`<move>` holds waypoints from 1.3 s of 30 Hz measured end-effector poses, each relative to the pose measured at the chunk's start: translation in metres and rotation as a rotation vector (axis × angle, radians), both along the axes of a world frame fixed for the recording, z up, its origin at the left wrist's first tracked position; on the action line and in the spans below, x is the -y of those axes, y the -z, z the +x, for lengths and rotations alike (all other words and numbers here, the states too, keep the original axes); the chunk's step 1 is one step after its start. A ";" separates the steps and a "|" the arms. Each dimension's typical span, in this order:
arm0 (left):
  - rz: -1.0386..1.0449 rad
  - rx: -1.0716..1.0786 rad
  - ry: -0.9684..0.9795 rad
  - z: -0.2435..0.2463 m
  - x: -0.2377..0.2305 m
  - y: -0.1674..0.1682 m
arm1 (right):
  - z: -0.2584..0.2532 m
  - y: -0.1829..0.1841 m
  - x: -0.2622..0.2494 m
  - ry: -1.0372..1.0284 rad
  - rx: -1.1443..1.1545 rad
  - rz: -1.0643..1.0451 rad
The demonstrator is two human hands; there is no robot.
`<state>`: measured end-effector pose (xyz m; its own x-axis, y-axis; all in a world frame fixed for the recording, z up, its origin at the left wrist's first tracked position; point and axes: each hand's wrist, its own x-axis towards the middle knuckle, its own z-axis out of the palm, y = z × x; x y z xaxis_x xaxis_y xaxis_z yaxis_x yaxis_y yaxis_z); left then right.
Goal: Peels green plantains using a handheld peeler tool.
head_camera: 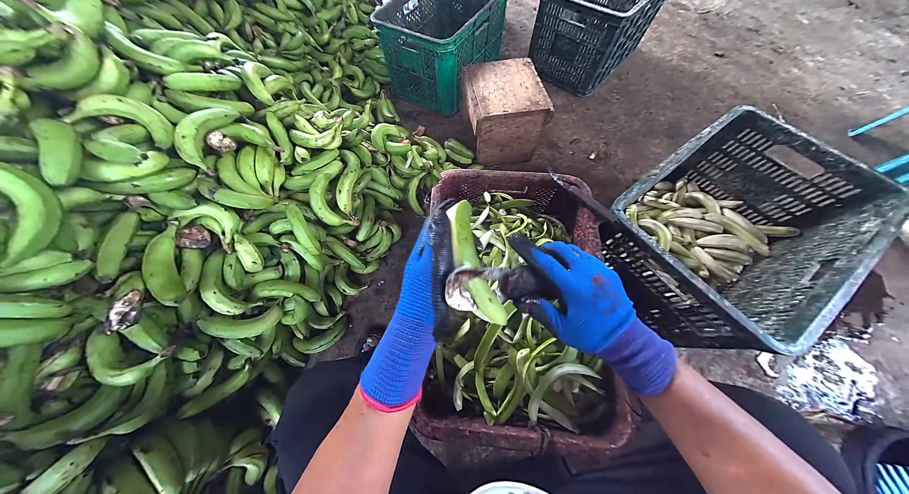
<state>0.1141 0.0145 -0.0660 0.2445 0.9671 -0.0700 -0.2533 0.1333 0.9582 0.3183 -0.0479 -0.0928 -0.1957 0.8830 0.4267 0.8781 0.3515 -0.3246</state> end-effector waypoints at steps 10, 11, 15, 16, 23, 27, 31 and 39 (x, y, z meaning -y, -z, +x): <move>0.240 -0.317 0.109 0.021 0.004 0.010 | 0.016 -0.026 -0.030 0.305 -0.399 -0.787; 0.149 -0.262 0.115 0.024 0.001 0.014 | 0.015 -0.020 -0.029 0.289 -0.423 -0.770; -0.028 -0.143 0.069 0.027 -0.006 0.030 | 0.004 -0.011 -0.020 0.130 -0.474 -0.680; 0.019 -0.109 0.078 0.027 -0.005 0.029 | 0.005 -0.012 -0.019 0.107 -0.488 -0.656; 0.316 -0.403 0.068 -0.016 -0.018 -0.013 | 0.012 -0.037 -0.020 -0.110 -1.071 -0.790; 0.240 -0.788 0.273 -0.024 -0.030 0.003 | 0.020 -0.037 -0.013 -0.218 -1.082 -0.752; 0.267 -0.414 0.445 -0.004 -0.020 0.019 | 0.019 -0.039 -0.011 -0.284 -1.069 -0.752; 0.185 -0.088 0.077 0.019 0.004 0.010 | 0.030 -0.028 0.005 0.026 -0.294 -0.073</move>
<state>0.1329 0.0106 -0.0763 0.3191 0.9441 0.0827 -0.1634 -0.0311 0.9861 0.3487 -0.0531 -0.0645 -0.0502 0.9165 0.3968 0.7514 0.2964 -0.5896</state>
